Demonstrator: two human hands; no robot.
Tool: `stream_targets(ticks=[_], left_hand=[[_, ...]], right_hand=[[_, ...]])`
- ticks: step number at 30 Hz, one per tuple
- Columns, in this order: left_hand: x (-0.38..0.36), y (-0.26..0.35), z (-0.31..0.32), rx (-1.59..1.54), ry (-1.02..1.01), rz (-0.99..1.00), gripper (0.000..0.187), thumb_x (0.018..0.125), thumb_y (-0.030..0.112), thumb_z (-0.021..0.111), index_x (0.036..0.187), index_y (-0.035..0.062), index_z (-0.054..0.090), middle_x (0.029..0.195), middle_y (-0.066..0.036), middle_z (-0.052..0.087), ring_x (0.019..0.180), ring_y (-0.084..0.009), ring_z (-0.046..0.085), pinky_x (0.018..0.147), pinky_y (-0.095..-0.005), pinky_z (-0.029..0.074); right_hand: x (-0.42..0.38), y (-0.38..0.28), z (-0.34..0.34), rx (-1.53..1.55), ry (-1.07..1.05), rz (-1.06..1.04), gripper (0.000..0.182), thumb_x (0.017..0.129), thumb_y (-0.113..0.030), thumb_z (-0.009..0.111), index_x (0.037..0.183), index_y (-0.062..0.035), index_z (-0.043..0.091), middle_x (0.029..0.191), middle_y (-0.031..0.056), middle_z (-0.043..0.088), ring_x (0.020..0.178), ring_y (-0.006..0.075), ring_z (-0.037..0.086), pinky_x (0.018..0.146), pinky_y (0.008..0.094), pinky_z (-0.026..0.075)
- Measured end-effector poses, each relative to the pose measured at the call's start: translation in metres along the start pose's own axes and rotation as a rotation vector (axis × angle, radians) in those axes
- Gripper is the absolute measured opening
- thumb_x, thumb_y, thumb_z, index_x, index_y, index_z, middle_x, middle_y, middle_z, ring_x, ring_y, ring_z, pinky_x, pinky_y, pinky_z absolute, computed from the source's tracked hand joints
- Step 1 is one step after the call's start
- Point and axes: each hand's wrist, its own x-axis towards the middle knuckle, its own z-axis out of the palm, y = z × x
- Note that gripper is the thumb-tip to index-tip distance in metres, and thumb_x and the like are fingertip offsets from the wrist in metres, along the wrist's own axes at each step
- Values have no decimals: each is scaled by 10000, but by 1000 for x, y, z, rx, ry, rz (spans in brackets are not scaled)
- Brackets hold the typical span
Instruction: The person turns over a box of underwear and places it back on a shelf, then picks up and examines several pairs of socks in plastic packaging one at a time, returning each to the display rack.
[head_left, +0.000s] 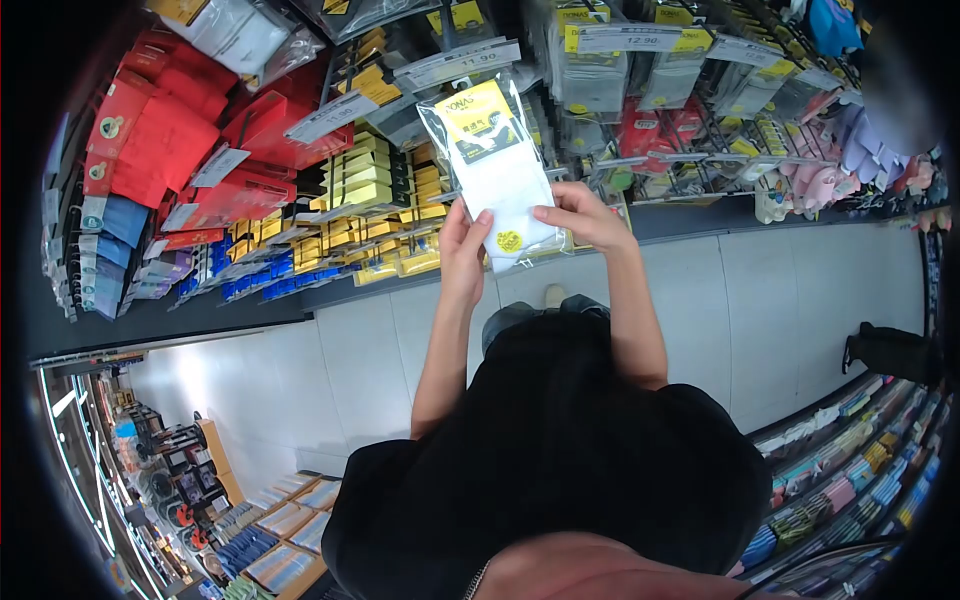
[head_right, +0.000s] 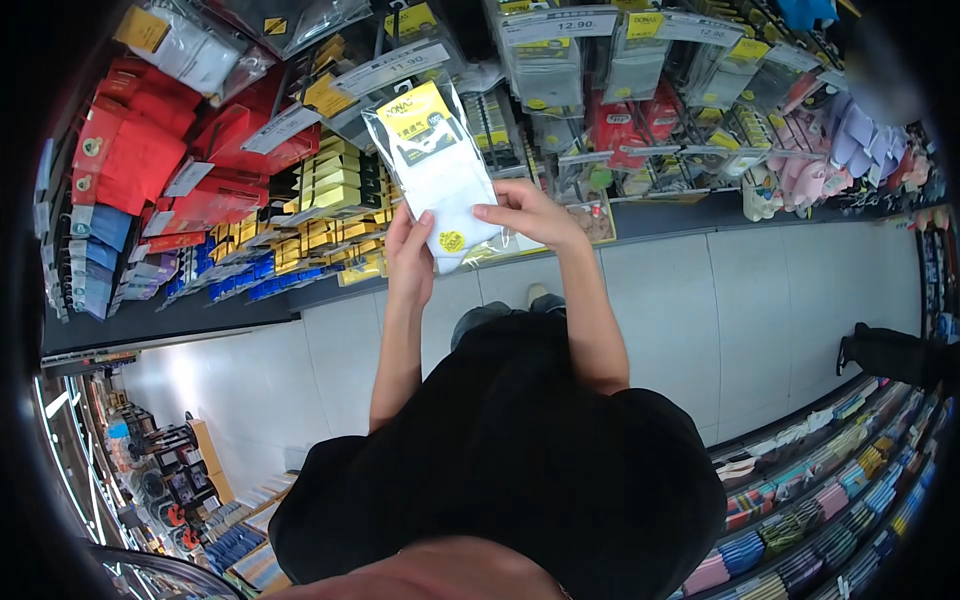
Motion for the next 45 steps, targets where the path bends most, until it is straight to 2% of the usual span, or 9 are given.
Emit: stream_targets(ticks=[1,11,13,21,26,32,34,41,45], left_hand=[[2,-1,-1,-3,-10,-8,364,925,89,547,1270,4,473,1170,-83,599,1051,-126,567,883,-262,453],[8,-6,-1,12,-4,0,328,954,125,512,1254,-5,488,1135,-66,603,1022,-117,566,861,-262,454],[12,-13,-6,-57,43,-27,326,968,147,492,1256,-6,488,1139,-64,598,1027,-118,561,861,-264,451],[14,-4,12,-50,93,-44,330,993,191,450,1251,-8,501,1155,-64,585,1038,-133,558,871,-293,460],[12,-1,5,29,60,-82,316,989,185,448,1252,24,516,1099,-39,596,963,-104,580,775,-291,515],[9,-5,2,68,112,-67,304,984,193,463,1237,41,532,1039,-17,599,923,-76,575,719,-272,529],[9,-7,4,64,119,-56,297,982,191,467,1230,43,539,1015,-9,596,905,-70,570,712,-267,530],[16,-11,4,109,140,-102,268,971,177,485,1191,49,569,909,22,579,805,-44,546,645,-239,528],[16,-13,11,127,145,-94,276,962,156,495,1199,37,569,915,13,599,779,-39,549,615,-224,517]], right_hand=[[-1,1,-1,-7,3,11,263,902,-163,618,1055,50,630,876,20,647,790,46,562,669,219,444],[4,0,-11,-29,82,20,304,950,-238,555,903,43,660,831,-14,619,795,42,489,729,226,405],[9,8,-13,-81,121,-36,305,952,-256,554,833,14,634,723,-52,545,683,27,443,591,214,366],[5,0,-11,-30,195,-41,302,955,-252,547,858,17,643,741,-36,569,710,38,471,621,227,394],[8,3,-12,-46,202,-6,292,954,-256,549,886,12,645,751,-34,580,694,35,474,608,213,392],[15,-4,2,12,359,-61,154,882,-94,639,999,6,629,829,-16,636,700,32,532,632,197,428],[18,-2,2,-16,505,-164,227,806,-58,707,1012,3,634,796,-3,655,547,-6,434,491,177,349],[12,2,-8,-163,580,-203,218,794,-69,712,998,-21,651,846,4,658,510,-13,405,460,177,334],[7,-3,-4,-214,621,-201,190,794,-96,722,965,-31,668,772,-12,622,514,-9,412,452,186,323]])
